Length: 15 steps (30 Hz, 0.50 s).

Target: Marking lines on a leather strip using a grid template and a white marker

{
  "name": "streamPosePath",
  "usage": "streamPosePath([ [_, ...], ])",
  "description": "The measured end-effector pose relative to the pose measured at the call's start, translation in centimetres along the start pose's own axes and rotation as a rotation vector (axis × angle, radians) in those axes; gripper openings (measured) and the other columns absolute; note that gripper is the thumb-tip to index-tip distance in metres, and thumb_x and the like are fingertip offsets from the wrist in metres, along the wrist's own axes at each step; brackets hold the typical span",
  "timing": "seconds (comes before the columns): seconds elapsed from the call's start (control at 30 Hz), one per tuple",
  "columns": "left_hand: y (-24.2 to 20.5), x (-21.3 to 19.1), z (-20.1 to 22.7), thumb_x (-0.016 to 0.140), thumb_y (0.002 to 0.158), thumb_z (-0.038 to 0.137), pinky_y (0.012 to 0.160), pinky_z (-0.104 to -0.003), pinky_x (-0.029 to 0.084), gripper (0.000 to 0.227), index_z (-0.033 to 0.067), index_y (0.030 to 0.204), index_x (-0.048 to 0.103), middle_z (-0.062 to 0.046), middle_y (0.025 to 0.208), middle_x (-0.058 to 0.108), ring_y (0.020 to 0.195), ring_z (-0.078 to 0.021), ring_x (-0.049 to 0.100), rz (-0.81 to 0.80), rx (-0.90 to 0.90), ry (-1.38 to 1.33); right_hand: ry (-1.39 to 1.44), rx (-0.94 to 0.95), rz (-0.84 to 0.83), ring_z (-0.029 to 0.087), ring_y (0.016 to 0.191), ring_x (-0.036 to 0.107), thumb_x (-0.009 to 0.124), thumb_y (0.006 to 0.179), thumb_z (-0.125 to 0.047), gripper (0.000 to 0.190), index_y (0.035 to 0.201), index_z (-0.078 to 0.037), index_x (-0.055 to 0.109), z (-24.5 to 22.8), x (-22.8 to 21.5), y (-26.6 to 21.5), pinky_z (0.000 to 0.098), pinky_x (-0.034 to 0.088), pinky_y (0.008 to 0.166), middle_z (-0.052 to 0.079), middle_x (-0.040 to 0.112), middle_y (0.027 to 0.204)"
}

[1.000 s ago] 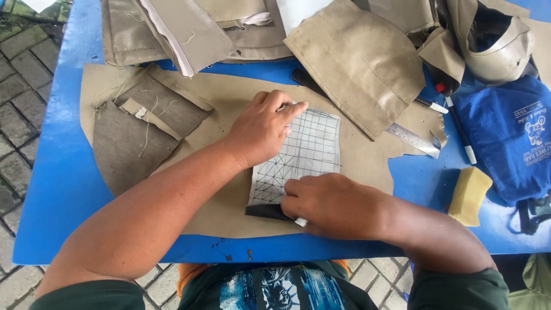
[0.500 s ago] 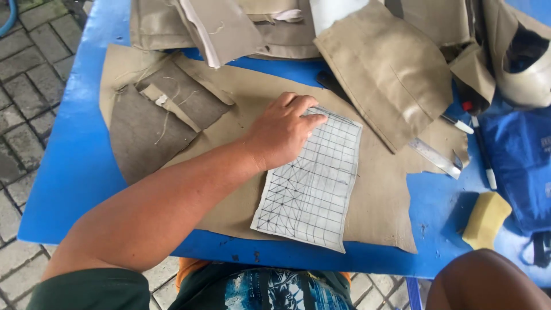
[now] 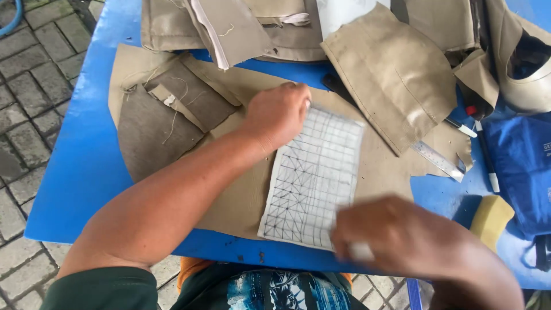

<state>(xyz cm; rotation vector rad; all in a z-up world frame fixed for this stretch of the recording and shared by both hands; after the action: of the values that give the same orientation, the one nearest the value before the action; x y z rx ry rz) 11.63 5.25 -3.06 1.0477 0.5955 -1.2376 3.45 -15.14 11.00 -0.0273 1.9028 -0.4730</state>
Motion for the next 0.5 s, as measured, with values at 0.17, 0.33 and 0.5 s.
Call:
streamPosePath([
  [0.17, 0.3, -2.8, 0.2, 0.054, 0.101, 0.019, 0.066, -0.051, 0.060, 0.019, 0.0160, 0.119, 0.056, -0.006, 0.093, 0.074, 0.082, -0.0319, 0.076, 0.097, -0.063, -0.164, -0.061, 0.083, -0.013, 0.031, 0.087, 0.068, 0.077, 0.085, -0.056, 0.049, 0.112, -0.018, 0.062, -0.1, 2.7, -0.2, 0.0448, 0.058, 0.066, 0.007, 0.060, 0.099],
  [0.33, -1.3, -7.3, 2.8, 0.061, 0.100, 0.015, 0.072, -0.047, 0.063, 0.046, 0.0056, 0.143, 0.048, -0.018, 0.125, 0.069, 0.102, -0.0340, 0.070, 0.039, 0.085, -0.213, -0.201, 0.138, 0.079, 0.031, 0.079, 0.063, 0.061, 0.089, -0.014, 0.018, 0.105, -0.022, 0.061, 1.1, 3.7, 0.5, 0.0485, 0.055, 0.057, 0.005, 0.057, 0.091],
  [0.5, -4.4, -11.1, 6.1, 0.073, 0.090, 0.037, 0.079, -0.050, 0.060, 0.029, 0.0130, 0.105, 0.077, -0.013, 0.091, 0.074, 0.086, -0.0344, 0.074, -0.507, 0.290, -0.180, -0.449, 0.402, 0.195, 0.016, 0.077, 0.070, 0.069, 0.089, -0.017, 0.017, 0.105, -0.022, 0.068, 2.2, 1.4, 0.2, 0.0294, 0.058, 0.061, -0.003, 0.067, 0.084],
])
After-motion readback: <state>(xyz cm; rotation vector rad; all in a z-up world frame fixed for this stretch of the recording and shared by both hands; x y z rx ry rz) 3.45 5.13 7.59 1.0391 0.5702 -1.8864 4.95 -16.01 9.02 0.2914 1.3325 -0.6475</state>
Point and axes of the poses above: each hand's wrist, its own y-axis towards the middle knuckle, its own x-axis out of the palm, z = x × y, the point moved 2 cm from there along y, towards the middle knuckle
